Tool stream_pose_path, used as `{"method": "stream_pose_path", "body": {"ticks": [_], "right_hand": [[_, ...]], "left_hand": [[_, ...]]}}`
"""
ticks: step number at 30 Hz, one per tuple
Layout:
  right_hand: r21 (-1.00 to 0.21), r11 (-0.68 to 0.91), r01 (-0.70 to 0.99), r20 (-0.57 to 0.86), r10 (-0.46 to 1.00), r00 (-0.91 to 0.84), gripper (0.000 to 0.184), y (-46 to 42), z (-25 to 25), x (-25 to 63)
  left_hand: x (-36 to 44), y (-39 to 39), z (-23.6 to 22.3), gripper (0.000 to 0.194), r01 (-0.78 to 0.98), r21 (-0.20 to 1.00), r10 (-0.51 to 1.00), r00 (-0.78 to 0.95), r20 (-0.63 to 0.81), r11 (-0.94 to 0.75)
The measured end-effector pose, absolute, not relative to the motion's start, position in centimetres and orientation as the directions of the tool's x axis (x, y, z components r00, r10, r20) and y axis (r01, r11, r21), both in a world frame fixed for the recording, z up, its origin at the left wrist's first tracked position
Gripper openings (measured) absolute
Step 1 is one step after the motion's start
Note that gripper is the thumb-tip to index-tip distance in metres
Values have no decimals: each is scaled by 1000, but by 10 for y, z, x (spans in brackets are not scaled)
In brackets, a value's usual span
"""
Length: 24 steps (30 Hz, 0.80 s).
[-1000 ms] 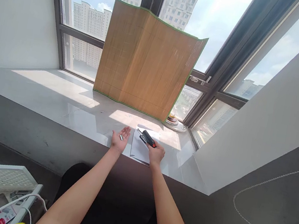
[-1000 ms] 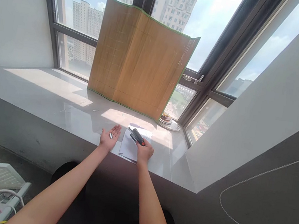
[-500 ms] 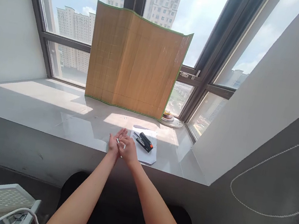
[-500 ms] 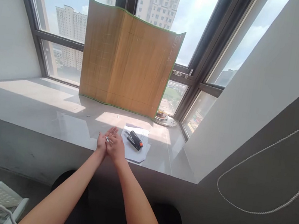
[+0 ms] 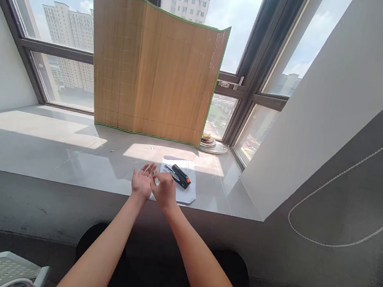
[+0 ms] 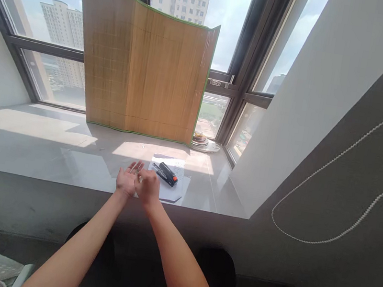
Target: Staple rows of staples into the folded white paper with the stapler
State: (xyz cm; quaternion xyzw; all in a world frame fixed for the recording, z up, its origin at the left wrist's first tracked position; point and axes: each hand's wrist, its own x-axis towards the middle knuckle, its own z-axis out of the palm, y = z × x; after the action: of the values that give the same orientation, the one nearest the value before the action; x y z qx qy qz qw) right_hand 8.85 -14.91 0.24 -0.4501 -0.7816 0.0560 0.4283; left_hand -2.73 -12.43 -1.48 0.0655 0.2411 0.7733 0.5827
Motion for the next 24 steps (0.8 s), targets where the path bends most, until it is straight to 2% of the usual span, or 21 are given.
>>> {"method": "stream_pose_path", "body": {"ticks": [2,4,5,7,10,15,20,24], "right_hand": [[-463,611,642,719,682,-131,17,-138,8,124],[-492,513,703,723,691,2,19,-110,15,172],[-514,415,750,676,735,56,19,-90,19,198],[-533,142,834,474,867,155,17,-47,26,245],[-539,12,842,393,888,238,18,13,32,290],[-510,7,860,380,899,218,24,65,24,300],[-451,18,892,353,922,160,16,72,-8,290],[-412,28,911,374,916,141,18,72,-20,295]], "left_hand": [[-26,-123,-15,59,-874,440,929,-318,-190,-209],[-24,-122,-16,55,-873,442,927,-318,-197,-205],[-23,-121,-16,53,-871,449,926,-318,-204,-200],[-22,-120,-16,49,-861,473,923,-320,-216,-188],[-20,-120,-16,48,-839,514,918,-331,-217,-181],[-19,-120,-18,46,-805,561,917,-350,-190,-191],[-18,-118,-21,43,-756,633,931,-334,-148,-170],[-17,-116,-29,41,-737,654,929,-341,-146,-168]]}}
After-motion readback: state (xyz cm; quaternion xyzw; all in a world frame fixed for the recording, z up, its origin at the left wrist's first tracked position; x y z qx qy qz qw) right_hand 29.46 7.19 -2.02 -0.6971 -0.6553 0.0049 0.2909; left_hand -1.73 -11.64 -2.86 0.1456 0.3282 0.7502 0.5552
